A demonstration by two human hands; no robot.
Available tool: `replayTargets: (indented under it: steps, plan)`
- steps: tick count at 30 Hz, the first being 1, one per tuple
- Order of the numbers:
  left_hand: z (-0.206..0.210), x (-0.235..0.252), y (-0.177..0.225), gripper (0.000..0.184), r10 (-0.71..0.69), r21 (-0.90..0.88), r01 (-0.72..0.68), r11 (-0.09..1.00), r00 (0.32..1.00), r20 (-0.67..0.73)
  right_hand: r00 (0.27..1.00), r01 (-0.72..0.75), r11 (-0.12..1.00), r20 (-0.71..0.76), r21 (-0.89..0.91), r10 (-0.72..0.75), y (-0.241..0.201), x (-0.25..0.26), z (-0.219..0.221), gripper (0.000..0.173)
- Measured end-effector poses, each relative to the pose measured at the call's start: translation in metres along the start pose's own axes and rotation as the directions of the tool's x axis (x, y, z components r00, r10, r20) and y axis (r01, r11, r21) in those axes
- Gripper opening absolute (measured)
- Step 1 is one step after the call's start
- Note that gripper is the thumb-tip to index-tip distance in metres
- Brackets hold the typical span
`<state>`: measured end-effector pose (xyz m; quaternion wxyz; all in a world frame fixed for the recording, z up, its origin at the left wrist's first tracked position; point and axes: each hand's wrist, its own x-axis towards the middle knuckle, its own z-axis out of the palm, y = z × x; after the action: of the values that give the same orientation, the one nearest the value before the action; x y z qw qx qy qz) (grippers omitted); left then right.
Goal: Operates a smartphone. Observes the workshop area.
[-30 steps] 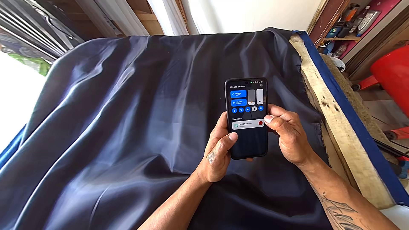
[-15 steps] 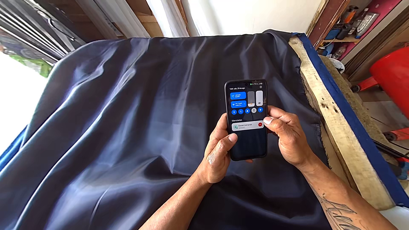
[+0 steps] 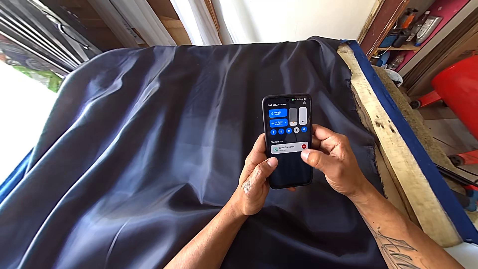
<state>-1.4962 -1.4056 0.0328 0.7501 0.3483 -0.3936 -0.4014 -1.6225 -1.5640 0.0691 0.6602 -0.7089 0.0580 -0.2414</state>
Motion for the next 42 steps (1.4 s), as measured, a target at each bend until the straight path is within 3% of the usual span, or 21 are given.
replayTargets:
  steps: [3, 5, 6, 8, 10, 42]
  plan:
    - [-0.0005, 0.0002, 0.0003, 0.039, 0.007, -0.002, -0.007, 1.0, 1.0, 0.002, 1.0, -0.022, 1.0, 0.01, 0.002, 0.022, -0.0007, 0.0006, 0.0013, 0.042]
    - [-0.0001, 0.0, 0.0002, 0.039, 0.005, 0.002, -0.005, 1.0, 1.0, 0.0, 0.999, 0.004, 0.999, -0.036, -0.053, -0.006, 0.0006, 0.0002, 0.0022, 0.027]
    - [0.0, -0.0003, -0.0001, 0.04, 0.0, -0.001, 0.0, 1.0, 1.0, 0.002, 0.997, 0.018, 0.996, -0.076, -0.083, -0.025, 0.0017, -0.0002, 0.0032, 0.028]
    - [0.0002, -0.0006, -0.0004, 0.04, -0.006, -0.005, 0.006, 1.0, 1.0, 0.01, 0.992, 0.038, 0.996, -0.116, -0.087, -0.047, 0.0032, -0.0002, 0.0034, 0.045]
    - [0.0003, -0.0004, -0.0002, 0.039, -0.002, -0.004, 0.003, 1.0, 1.0, 0.012, 0.992, 0.05, 0.996, -0.11, -0.069, -0.058, 0.0039, -0.0001, 0.0024, 0.049]
    - [0.0002, 0.0011, 0.0001, 0.038, 0.013, -0.019, -0.013, 1.0, 1.0, 0.012, 0.996, 0.025, 0.999, -0.09, -0.038, -0.028, -0.0001, 0.0019, 0.003, 0.039]
